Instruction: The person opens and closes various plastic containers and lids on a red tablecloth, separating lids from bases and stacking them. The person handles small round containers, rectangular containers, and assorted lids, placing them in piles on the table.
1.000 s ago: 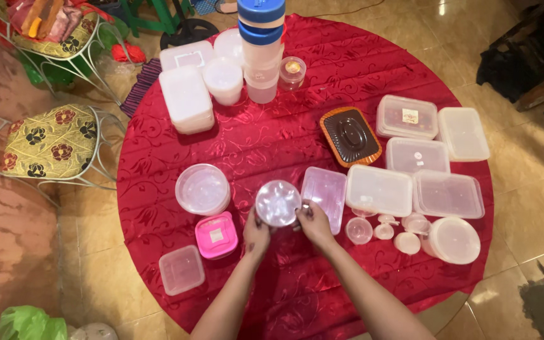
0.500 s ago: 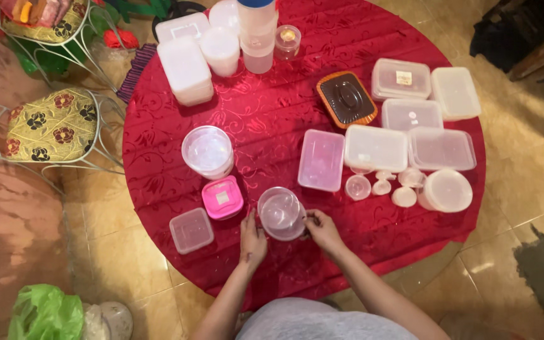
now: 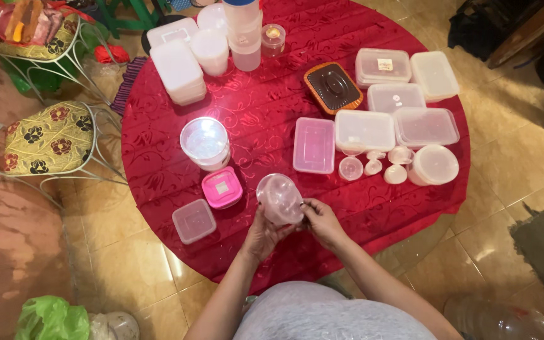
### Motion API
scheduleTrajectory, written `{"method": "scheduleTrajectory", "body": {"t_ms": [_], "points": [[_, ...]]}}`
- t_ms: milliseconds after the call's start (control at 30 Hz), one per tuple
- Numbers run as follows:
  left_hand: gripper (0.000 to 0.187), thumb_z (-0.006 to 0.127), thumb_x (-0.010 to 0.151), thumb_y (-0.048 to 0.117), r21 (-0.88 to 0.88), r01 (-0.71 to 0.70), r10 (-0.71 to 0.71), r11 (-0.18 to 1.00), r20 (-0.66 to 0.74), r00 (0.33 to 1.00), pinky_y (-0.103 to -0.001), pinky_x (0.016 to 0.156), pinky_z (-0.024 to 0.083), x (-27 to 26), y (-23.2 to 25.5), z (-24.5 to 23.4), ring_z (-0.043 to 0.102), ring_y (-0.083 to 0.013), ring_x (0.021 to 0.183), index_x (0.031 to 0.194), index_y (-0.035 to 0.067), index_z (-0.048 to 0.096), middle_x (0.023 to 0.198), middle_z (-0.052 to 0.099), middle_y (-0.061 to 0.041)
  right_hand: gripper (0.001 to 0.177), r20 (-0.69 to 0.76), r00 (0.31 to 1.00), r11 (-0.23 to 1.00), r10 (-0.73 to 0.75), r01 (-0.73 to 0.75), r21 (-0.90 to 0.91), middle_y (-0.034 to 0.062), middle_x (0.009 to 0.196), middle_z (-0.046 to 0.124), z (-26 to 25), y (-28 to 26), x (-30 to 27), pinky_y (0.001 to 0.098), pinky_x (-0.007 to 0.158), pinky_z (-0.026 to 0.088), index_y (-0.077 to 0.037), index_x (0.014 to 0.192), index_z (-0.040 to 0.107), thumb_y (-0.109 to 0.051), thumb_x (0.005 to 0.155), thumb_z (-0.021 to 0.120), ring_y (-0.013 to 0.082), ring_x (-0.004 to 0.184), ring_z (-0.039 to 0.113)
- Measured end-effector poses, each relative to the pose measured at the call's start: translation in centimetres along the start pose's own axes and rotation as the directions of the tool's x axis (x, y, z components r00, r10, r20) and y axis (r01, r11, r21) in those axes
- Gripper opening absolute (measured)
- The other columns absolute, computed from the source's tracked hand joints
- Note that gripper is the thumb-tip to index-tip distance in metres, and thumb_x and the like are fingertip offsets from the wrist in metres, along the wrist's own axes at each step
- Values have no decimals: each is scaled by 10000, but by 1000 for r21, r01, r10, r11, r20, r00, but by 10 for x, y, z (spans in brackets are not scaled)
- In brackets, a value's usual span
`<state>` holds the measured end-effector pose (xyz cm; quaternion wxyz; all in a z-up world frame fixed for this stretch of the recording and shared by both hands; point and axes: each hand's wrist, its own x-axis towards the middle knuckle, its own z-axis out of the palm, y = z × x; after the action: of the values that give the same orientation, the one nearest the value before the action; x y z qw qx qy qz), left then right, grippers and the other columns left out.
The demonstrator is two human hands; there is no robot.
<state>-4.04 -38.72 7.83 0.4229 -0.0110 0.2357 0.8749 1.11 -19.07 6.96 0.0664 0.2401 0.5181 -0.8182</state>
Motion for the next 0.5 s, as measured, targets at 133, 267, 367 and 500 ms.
{"method": "scheduleTrajectory", "body": {"t_ms": [133, 267, 367, 500], "points": [[891, 746, 846, 512, 177, -73, 86, 982, -62, 994, -466, 1025, 550, -9, 10, 14, 583, -296, 1319, 1556, 245, 278, 1517, 495, -87, 297, -50, 977, 921, -208, 178, -346, 120, 936, 643, 16, -16, -17, 361, 692, 583, -52, 1254, 616, -166, 980, 614, 220, 806, 645], [894, 783, 827, 433, 184, -95, 118, 978, -114, 986, -495, 970, 575, -6, 10, 18, 583, -288, 1295, 1538, 280, 264, 1497, 476, -75, 317, 182, 772, 438, -610, 519, -734, 183, 1152, 636, 39, -43, -47, 410, 874, 542, 4, 1240, 637, -177, 979, 652, 303, 1070, 637], [881, 789, 836, 374, 198, -82, 116, 977, -170, 979, -490, 944, 580, -2, -1, 13, 576, -262, 1283, 1518, 306, 236, 1490, 462, -60, 306, 346, 713, 332, -610, 626, -705, 216, 1262, 660, 56, -57, -65, 432, 986, 519, 13, 1269, 647, -158, 1016, 622, 367, 1202, 626], [905, 812, 827, 296, 182, -87, 125, 979, -207, 970, -487, 937, 592, 0, -10, 6, 581, -272, 1257, 1500, 326, 206, 1472, 466, -82, 347, 420, 698, 180, -580, 613, -769, 218, 1307, 667, 67, -65, -76, 447, 1008, 523, -1, 1311, 656, -116, 988, 605, 384, 1218, 625]]}}
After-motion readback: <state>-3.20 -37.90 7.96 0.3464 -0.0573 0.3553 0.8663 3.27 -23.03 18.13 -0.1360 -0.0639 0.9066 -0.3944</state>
